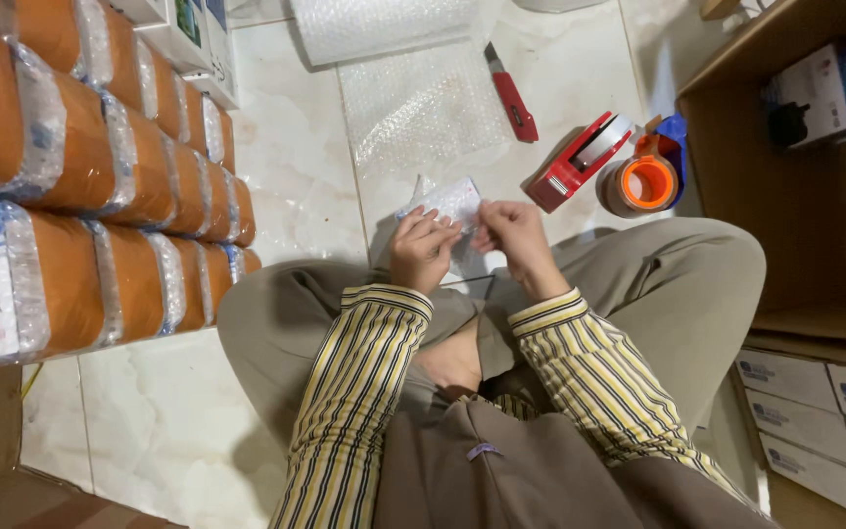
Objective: The person sits on the floor and wraps small rectangular boxes with bubble wrap. They fold the bubble wrap around each box, secure it with clear tape using a handheld dispenser, and then place the wrapped box into a wooden shelf unit. The process is repeated for multiple boxes.
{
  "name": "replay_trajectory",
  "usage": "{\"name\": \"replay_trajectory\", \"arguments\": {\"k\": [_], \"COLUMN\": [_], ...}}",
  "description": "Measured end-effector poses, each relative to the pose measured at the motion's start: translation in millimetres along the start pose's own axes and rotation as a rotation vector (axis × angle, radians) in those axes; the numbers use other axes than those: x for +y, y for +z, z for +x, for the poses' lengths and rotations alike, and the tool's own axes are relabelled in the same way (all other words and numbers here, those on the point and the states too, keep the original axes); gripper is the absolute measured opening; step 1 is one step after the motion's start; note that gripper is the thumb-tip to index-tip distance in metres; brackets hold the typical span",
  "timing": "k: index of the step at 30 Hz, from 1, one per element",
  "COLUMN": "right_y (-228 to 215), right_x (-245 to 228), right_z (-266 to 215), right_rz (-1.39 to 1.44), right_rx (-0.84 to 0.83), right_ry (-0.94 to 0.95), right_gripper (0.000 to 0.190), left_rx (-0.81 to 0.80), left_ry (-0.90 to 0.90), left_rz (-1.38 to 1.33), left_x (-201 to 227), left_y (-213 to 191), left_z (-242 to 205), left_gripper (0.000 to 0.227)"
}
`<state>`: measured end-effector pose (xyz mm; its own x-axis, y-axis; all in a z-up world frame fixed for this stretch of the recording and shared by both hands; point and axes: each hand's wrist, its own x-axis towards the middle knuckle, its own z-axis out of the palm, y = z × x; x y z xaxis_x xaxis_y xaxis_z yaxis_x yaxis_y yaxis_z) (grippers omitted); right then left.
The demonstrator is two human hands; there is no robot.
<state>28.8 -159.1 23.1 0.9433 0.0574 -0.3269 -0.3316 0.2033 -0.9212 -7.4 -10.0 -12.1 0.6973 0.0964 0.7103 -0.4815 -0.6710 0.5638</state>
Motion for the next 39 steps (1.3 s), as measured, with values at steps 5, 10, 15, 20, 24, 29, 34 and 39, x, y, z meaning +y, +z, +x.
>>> {"name": "replay_trajectory", "arguments": {"k": [5,10,15,20,24,29,34,39], "right_y": [16,13,9,-5,-14,-21,-22,-30], "right_x": [-7,-3,6,32,45,55,46,51], "right_z": [-12,-6,-14,-5,5,13,11,26], "right_rz": [-0.353,-0.673,-1.116,-1.071,-0.982,-0.856,-0.985,-0.854], "right_rx": [-0.049,-0.009,0.083,0.105,0.074,0.031,0.086,0.293], "right_ry": [0.033,-0.066,-0.334,-0.508,-0.556,-0.569,-0.475,-0.308], "right_gripper": [0.035,0.041,0.045,0.041,0.034,0.033,0.029,0.015], "left_rx": [0.002,-0.024,-0.066,-0.114,-0.13,-0.115,-0.093,-0.046], "left_ry": [-0.03,-0.046,-0.02,-0.071,-0.096,-0.111,-0.086,-0.049], "left_rz": [-0.036,-0.052,-0.044,-0.059,-0.053,-0.029,0.063,0.2], "left_x": [-2,-2,-4,5,13,11,4,21], "left_y": [-2,-3,-5,-10,-14,-10,-4,-2], "left_z": [1,4,4,10,18,16,8,9], "left_gripper": [0.012,0.014,0.018,0.025,0.026,0.033,0.029,0.029]}}
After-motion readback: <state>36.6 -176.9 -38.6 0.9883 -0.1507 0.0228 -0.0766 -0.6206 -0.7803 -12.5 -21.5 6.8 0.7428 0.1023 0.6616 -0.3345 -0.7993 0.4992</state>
